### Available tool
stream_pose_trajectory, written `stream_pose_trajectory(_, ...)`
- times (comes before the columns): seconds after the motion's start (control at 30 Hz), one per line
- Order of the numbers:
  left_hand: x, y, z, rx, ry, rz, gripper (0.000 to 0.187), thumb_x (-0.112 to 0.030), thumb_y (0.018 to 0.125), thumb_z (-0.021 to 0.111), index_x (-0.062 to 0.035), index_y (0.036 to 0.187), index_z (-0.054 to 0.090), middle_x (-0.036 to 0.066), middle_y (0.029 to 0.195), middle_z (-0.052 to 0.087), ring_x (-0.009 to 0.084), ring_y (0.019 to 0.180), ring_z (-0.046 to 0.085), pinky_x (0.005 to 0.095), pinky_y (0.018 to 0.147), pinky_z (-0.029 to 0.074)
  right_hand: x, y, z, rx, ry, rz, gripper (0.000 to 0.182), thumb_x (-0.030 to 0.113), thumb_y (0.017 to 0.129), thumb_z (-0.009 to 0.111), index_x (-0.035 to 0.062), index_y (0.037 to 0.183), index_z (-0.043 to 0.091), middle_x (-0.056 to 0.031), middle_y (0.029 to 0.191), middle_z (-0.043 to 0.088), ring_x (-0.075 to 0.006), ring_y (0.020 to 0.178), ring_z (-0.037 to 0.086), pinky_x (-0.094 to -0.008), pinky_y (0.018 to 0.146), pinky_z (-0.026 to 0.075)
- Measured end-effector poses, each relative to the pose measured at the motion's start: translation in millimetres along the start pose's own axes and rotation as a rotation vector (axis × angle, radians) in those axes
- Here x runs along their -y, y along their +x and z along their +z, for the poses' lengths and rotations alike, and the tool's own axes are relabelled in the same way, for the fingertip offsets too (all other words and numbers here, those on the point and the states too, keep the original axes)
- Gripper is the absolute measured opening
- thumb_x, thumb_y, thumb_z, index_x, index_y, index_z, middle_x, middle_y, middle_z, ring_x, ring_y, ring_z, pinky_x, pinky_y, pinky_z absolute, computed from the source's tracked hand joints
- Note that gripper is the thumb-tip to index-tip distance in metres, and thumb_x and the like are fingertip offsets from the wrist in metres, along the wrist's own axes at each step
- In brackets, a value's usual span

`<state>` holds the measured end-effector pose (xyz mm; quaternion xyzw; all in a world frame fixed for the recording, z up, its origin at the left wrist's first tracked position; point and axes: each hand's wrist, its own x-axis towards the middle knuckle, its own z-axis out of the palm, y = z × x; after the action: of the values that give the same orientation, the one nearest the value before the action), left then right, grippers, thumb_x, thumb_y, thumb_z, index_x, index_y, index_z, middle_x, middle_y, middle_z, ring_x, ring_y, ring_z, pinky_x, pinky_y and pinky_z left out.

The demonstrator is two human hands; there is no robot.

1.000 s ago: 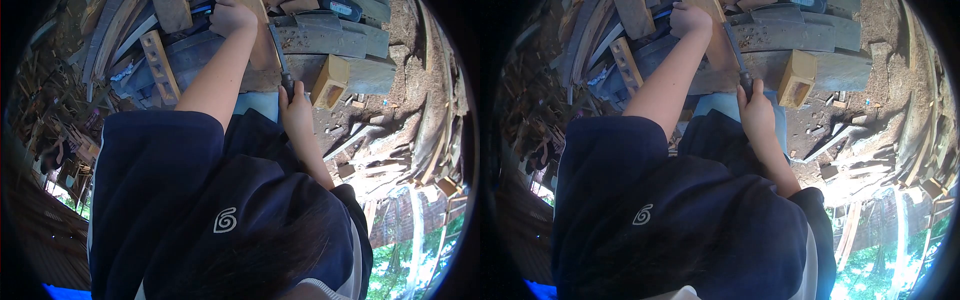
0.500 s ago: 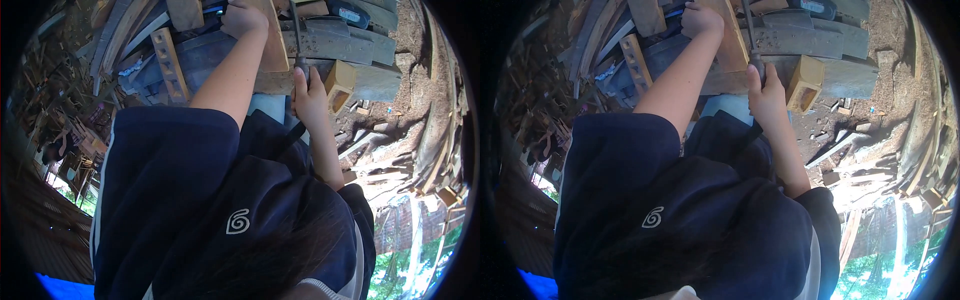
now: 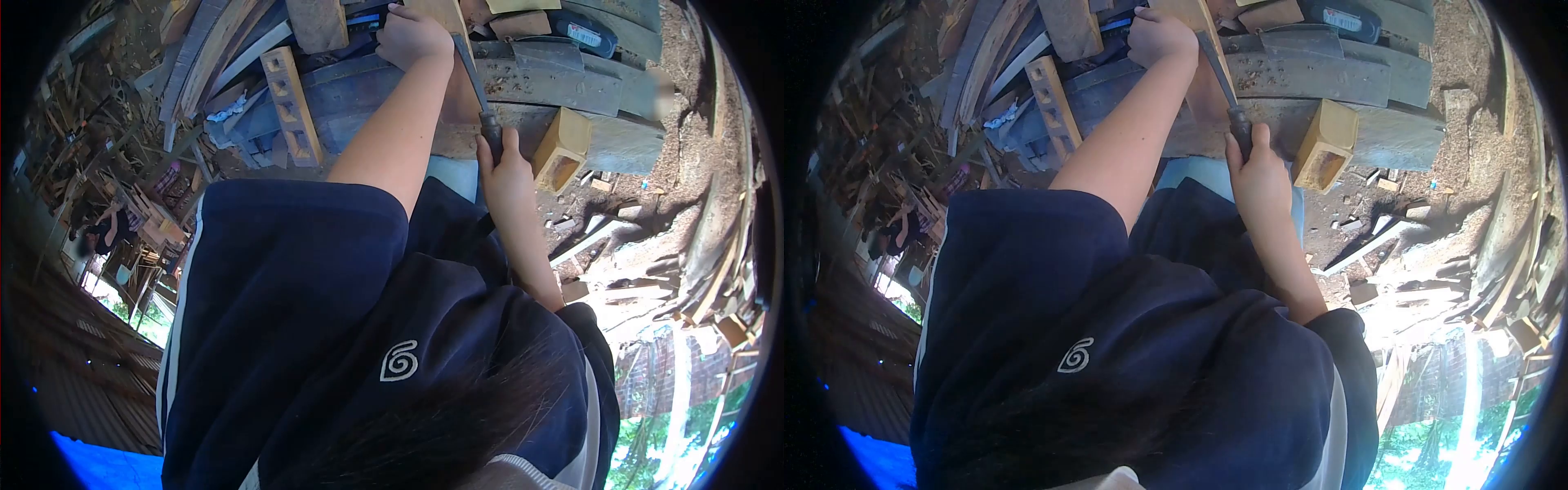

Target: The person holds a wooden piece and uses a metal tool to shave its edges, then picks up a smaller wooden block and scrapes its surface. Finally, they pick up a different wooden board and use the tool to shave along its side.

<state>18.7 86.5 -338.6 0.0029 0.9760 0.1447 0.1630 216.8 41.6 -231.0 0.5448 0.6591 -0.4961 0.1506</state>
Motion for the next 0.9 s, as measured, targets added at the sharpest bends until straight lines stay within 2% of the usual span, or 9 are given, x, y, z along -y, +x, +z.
stream_pose_trajectory(0.1,3,4,6,-0.031,0.019,0.015,0.057,-0.028,0.108,0.021,0.0015,0.095,0.068,0.021,0.096,0.073,0.0415,0.096,0.068,0.0516,0.091,0.048,2,1,4,-0.005,-0.061,0.027,0.035,0.038,0.102,0.057,0.0052,0.107,0.045,-0.029,0.078,0.067,-0.0508,0.078,0.067,-0.0571,0.064,0.052)
stream_pose_trajectory(0.3,0,0,1,-0.006,0.011,0.008,0.057,-0.028,0.108,0.021,0.0008,0.094,0.069,0.023,0.094,0.073,0.043,0.095,0.068,0.0521,0.092,0.048,-13,0,4,-0.057,0.057,-0.004,0.034,0.037,0.102,0.058,0.0055,0.109,0.045,-0.0297,0.082,0.068,-0.0514,0.078,0.067,-0.0588,0.065,0.052)
stream_pose_trajectory(0.6,-3,-4,-4,-0.026,-0.004,0.038,0.057,-0.03,0.108,0.022,0.0024,0.095,0.068,0.023,0.095,0.072,0.0445,0.094,0.068,0.0532,0.091,0.048,-11,11,-6,0.089,0.234,0.061,0.034,0.035,0.101,0.059,0.0013,0.105,0.052,-0.0247,0.074,0.064,-0.0466,0.075,0.067,-0.0496,0.068,0.05)
stream_pose_trajectory(0.67,-2,-5,-4,-0.026,-0.005,0.038,0.057,-0.03,0.108,0.023,0.0026,0.095,0.068,0.024,0.096,0.072,0.0447,0.095,0.068,0.0532,0.091,0.048,-11,12,-6,0.119,0.283,0.033,0.036,0.036,0.102,0.059,0.0005,0.107,0.052,-0.0196,0.068,0.062,-0.0372,0.063,0.066,-0.0448,0.059,0.05)
stream_pose_trajectory(0.7,-2,-5,-3,-0.029,-0.005,0.037,0.057,-0.03,0.108,0.023,0.0029,0.096,0.069,0.024,0.097,0.072,0.045,0.096,0.067,0.0532,0.091,0.048,-12,14,-9,0.114,0.283,0.033,0.036,0.036,0.102,0.059,0.0005,0.107,0.052,-0.0196,0.068,0.062,-0.0372,0.063,0.066,-0.0448,0.059,0.05)
stream_pose_trajectory(0.77,-1,-4,-2,-0.024,-0.007,0.025,0.057,-0.03,0.108,0.024,0.0033,0.097,0.069,0.024,0.099,0.072,0.0454,0.097,0.067,0.0535,0.092,0.048,-4,18,-19,0.288,0.463,0.223,0.039,0.037,0.102,0.058,-0.0007,0.107,0.052,-0.0135,0.064,0.058,-0.0252,0.052,0.062,-0.0383,0.049,0.048)
stream_pose_trajectory(0.8,-1,-2,0,-0.024,-0.009,0.012,0.057,-0.03,0.108,0.024,0.0038,0.098,0.069,0.024,0.1,0.072,0.0458,0.098,0.067,0.0538,0.093,0.048,-5,19,-21,0.283,0.467,0.223,0.039,0.037,0.102,0.058,-0.0007,0.107,0.052,-0.0135,0.064,0.058,-0.0252,0.052,0.062,-0.0383,0.049,0.048)
stream_pose_trajectory(0.83,0,-1,1,-0.022,-0.009,0.019,0.057,-0.03,0.108,0.024,0.0038,0.098,0.069,0.024,0.1,0.072,0.0458,0.098,0.067,0.0538,0.093,0.048,-5,20,-24,0.272,0.448,0.195,0.04,0.038,0.102,0.058,-0.0011,0.108,0.053,-0.0112,0.063,0.057,-0.0212,0.05,0.059,-0.0359,0.046,0.047)
stream_pose_trajectory(0.9,1,-1,5,-0.065,-0.02,0.026,0.059,-0.028,0.108,0.022,0.0035,0.091,0.069,0.026,0.093,0.07,0.0453,0.094,0.065,0.0539,0.09,0.045,-6,19,-29,0.254,0.435,0.176,0.042,0.04,0.102,0.057,-0.0014,0.108,0.053,-0.0089,0.061,0.056,-0.0172,0.047,0.057,-0.0335,0.043,0.045)
